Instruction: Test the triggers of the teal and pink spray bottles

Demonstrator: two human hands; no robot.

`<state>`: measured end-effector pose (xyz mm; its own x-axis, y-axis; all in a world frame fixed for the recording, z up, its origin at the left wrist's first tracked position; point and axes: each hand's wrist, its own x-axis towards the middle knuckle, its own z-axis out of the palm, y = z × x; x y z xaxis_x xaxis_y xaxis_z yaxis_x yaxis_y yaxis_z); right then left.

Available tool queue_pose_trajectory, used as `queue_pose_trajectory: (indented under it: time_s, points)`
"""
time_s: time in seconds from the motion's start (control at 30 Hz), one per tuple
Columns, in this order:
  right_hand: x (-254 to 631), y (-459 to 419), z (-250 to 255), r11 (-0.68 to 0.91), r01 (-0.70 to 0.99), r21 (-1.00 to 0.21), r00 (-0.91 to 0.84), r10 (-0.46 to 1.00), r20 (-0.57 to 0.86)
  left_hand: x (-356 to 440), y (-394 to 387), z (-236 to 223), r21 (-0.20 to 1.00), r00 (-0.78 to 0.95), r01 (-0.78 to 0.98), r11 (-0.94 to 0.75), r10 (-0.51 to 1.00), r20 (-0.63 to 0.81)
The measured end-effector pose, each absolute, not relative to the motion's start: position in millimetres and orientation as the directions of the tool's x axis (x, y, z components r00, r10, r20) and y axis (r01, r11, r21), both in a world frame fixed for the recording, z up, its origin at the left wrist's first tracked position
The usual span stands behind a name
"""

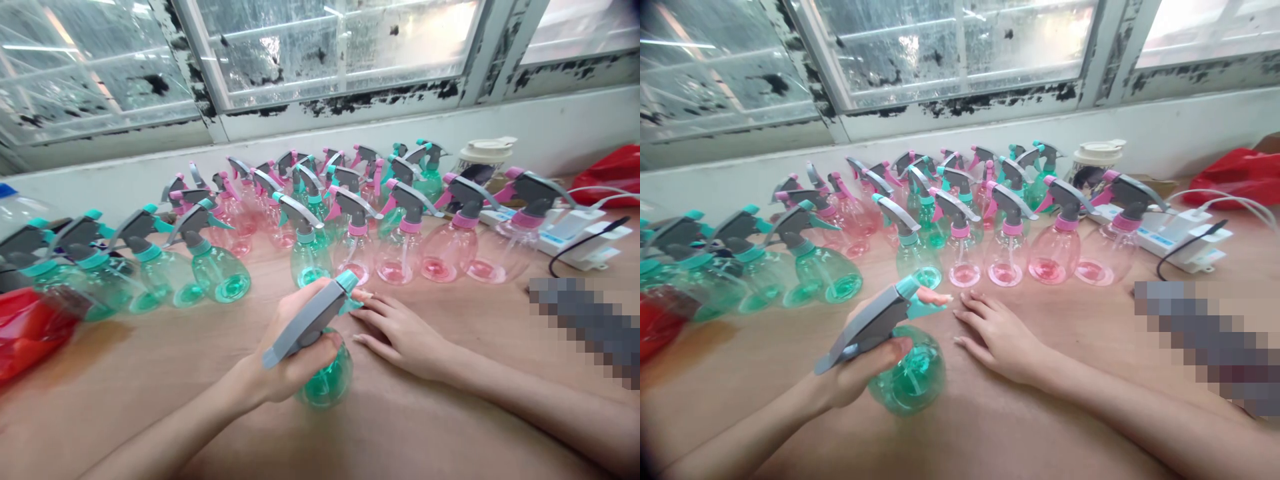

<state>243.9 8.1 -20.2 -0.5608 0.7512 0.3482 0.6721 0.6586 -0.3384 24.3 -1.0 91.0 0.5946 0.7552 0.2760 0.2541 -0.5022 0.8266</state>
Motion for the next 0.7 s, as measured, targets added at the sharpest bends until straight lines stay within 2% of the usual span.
queue_pose_trajectory:
  time_s: [0.33, 0.5, 0.7]
  points:
    - [243, 8, -19, 0.658, 0.683, -0.317, -0.556, 0.750, 0.357, 18, 3, 69, 0.803, 0.537, 0.243, -0.544, 0.765, 0.356]
    - [245, 9, -21, 0.656, 0.675, -0.338, -0.553, 0.753, 0.357, 25, -4, 81, 0.840, 0.520, 0.266, -0.473, 0.804, 0.289]
    - [247, 11, -20, 0.670, 0.676, -0.306, -0.580, 0.741, 0.339, 28, -7, 86, 0.843, 0.464, 0.277, -0.461, 0.833, 0.303]
